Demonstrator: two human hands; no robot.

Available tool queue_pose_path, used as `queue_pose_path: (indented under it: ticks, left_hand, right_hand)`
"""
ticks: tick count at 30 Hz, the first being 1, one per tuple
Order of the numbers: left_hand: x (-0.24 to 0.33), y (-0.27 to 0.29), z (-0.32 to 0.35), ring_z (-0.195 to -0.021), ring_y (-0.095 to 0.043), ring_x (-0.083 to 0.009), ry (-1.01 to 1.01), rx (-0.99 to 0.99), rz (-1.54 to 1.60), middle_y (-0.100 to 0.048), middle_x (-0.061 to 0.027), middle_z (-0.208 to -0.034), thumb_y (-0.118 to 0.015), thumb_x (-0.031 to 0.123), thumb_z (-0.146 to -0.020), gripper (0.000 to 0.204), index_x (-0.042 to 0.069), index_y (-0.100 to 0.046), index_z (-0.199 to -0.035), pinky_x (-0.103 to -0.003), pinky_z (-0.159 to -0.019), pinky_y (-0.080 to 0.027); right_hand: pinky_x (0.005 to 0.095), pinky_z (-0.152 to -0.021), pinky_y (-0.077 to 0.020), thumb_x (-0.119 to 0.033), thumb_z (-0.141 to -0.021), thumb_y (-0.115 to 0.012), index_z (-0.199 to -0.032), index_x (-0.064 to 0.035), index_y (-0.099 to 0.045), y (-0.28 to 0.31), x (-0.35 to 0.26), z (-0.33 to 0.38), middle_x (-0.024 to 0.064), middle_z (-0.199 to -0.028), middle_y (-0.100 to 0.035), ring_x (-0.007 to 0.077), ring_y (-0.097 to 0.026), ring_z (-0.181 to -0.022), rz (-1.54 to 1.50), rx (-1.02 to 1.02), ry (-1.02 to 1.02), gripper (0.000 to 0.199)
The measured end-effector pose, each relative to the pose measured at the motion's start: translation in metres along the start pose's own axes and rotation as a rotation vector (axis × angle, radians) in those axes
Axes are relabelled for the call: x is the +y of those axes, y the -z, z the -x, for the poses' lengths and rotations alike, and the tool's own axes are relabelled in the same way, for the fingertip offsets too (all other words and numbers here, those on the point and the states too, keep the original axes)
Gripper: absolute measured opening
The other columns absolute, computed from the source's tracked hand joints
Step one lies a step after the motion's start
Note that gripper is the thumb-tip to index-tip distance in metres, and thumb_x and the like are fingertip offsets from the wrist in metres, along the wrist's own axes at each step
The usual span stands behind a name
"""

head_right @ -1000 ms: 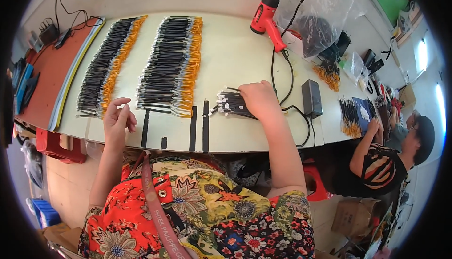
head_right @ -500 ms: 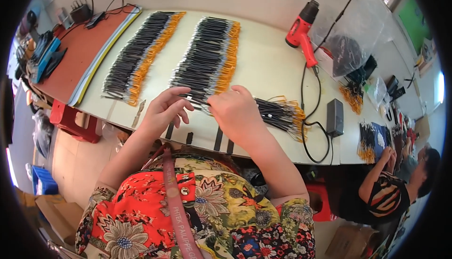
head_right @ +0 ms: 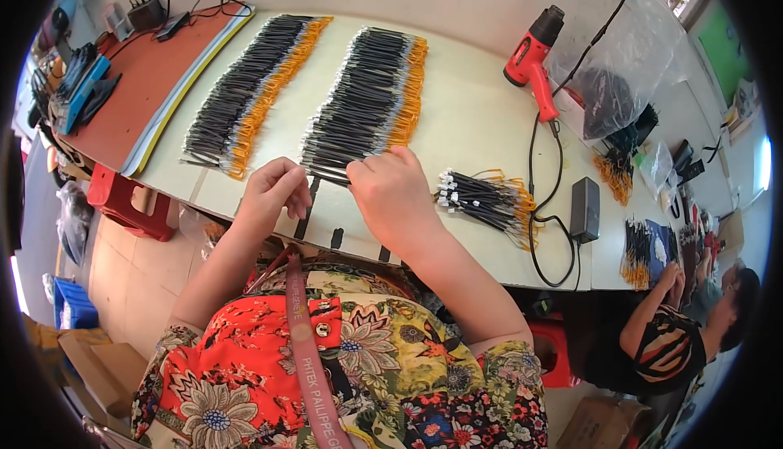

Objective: The person organizes and assembles small electrical cables with connectors at a workbench by hand.

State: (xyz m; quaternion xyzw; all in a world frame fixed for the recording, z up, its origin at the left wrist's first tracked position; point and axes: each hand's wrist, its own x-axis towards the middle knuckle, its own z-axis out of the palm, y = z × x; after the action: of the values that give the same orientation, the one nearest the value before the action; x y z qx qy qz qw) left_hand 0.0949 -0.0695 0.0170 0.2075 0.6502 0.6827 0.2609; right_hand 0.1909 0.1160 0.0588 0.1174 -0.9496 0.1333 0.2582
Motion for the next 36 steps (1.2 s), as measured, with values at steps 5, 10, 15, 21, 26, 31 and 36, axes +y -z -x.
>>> queue_pose_path:
  ticks: [5,10,15,21,26,31,36]
  left_hand:
    - [-0.001,0.004,-0.001,-0.047,-0.055,-0.0109,0.008,0.048,-0.015,-0.059,-0.0054,-0.062,-0.051,0.023,-0.094,0.023,0.005,-0.053,-0.08,-0.021,-0.043,-0.04]
    - [-0.005,0.012,-0.001,-0.045,-0.054,-0.0107,0.041,0.074,0.005,-0.058,-0.0049,-0.06,-0.052,0.023,-0.094,0.025,0.005,-0.053,-0.076,-0.021,-0.042,-0.04]
    - [-0.008,0.02,0.0,-0.043,-0.053,-0.0103,0.071,0.099,-0.028,-0.058,-0.0048,-0.059,-0.053,0.024,-0.093,0.027,0.005,-0.054,-0.075,-0.02,-0.041,-0.038]
    - [-0.011,0.031,0.002,-0.043,-0.053,-0.0085,0.096,0.11,-0.037,-0.058,-0.0034,-0.059,-0.055,0.026,-0.093,0.027,0.005,-0.055,-0.076,-0.019,-0.039,-0.037]
    - [-0.016,0.039,0.002,-0.043,-0.051,-0.0088,0.072,0.183,0.018,-0.058,-0.0042,-0.06,-0.054,0.026,-0.093,0.026,0.006,-0.054,-0.077,-0.02,-0.041,-0.04]
    - [-0.02,0.037,0.001,-0.043,-0.051,-0.0086,0.035,0.171,0.024,-0.058,-0.0043,-0.06,-0.053,0.026,-0.094,0.024,0.006,-0.054,-0.079,-0.019,-0.04,-0.04]
    - [-0.02,0.038,0.001,-0.044,-0.051,-0.0082,0.038,0.187,0.03,-0.058,-0.0038,-0.061,-0.052,0.024,-0.094,0.025,0.006,-0.054,-0.078,-0.019,-0.04,-0.039]
  right_hand:
    - [0.0378,-0.083,-0.0414,-0.005,-0.074,-0.063,-0.074,-0.0074,-0.055,-0.006,0.0,-0.001,0.0046,-0.068,-0.055,0.0224,-0.058,-0.075,0.041,0.021,0.012,0.009]
    - [0.0416,-0.091,-0.0399,-0.003,-0.075,-0.058,-0.076,-0.0073,-0.057,-0.012,-0.001,-0.003,0.0043,-0.071,-0.056,0.0222,-0.058,-0.078,0.066,0.01,0.007,0.004]
    - [0.0425,-0.093,-0.0387,-0.005,-0.072,-0.063,-0.079,-0.0072,-0.057,-0.02,-0.002,-0.006,0.0041,-0.077,-0.058,0.0222,-0.058,-0.082,0.08,-0.044,0.011,0.009]
    - [0.0437,-0.095,-0.0371,-0.007,-0.07,-0.07,-0.082,-0.007,-0.058,-0.03,-0.004,-0.007,0.0039,-0.087,-0.059,0.0216,-0.057,-0.091,0.096,-0.072,-0.014,0.017]
    - [0.0486,-0.098,-0.0348,-0.007,-0.069,-0.07,-0.083,-0.0066,-0.059,-0.044,-0.004,-0.007,0.0047,-0.096,-0.058,0.0213,-0.054,-0.1,0.127,-0.114,-0.044,0.017]
    - [0.052,-0.098,-0.0335,-0.003,-0.07,-0.059,-0.078,-0.0052,-0.061,-0.057,-0.004,-0.008,0.0076,-0.091,-0.056,0.0238,-0.053,-0.099,0.161,-0.058,-0.039,0.008]
    - [0.0523,-0.099,-0.0334,-0.005,-0.072,-0.059,-0.082,-0.0056,-0.062,-0.044,0.008,-0.009,0.0079,-0.093,-0.057,0.0244,-0.053,-0.1,0.18,-0.006,-0.078,0.01]
